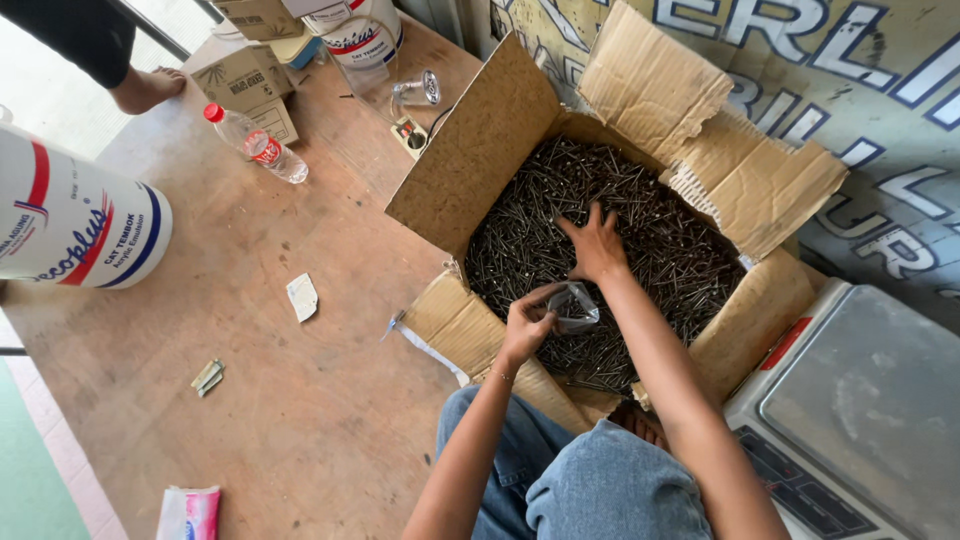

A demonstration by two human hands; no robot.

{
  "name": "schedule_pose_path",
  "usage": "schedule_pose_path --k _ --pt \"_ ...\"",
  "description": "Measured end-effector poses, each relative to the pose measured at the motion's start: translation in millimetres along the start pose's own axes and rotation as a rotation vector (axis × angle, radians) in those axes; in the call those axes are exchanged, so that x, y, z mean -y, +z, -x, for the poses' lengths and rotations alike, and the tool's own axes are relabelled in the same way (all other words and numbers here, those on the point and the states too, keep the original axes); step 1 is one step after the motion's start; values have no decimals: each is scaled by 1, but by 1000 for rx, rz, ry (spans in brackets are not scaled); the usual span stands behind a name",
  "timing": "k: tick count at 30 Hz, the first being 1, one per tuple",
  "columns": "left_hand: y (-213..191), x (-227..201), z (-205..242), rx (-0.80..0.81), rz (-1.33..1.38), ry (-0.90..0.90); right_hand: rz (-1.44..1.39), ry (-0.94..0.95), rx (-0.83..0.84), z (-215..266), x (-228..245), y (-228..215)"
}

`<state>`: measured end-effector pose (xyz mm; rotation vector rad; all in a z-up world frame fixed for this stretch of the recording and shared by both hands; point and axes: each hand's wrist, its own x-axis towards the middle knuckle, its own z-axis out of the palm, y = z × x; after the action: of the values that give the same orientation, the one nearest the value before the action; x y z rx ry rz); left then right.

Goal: The person scoops nails from a large cardboard box into small plastic bags, weighs each bag on a digital scale, and seals them with a handheld heat sealer. The sealed bags are then placed into a second cardboard box.

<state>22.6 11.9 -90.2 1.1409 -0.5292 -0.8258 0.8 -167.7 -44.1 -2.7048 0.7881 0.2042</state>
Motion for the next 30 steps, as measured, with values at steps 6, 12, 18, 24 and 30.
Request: schedule_pose_path --k 6,12,18,24,30 --pt "0 -2 0 4 17 7 76 -79 27 -10 -3 3" --pt "-1 -7 0 30 -5 9 180 -73 16 9 3 23" --pt "3 -15 5 34 -9 26 215 -116 -36 11 0 28" --pt "4 -11 5 32 49 24 67 -175 4 12 -7 13" --pt "-1 4 2 33 36 10 57 -130 45 2 -10 14"
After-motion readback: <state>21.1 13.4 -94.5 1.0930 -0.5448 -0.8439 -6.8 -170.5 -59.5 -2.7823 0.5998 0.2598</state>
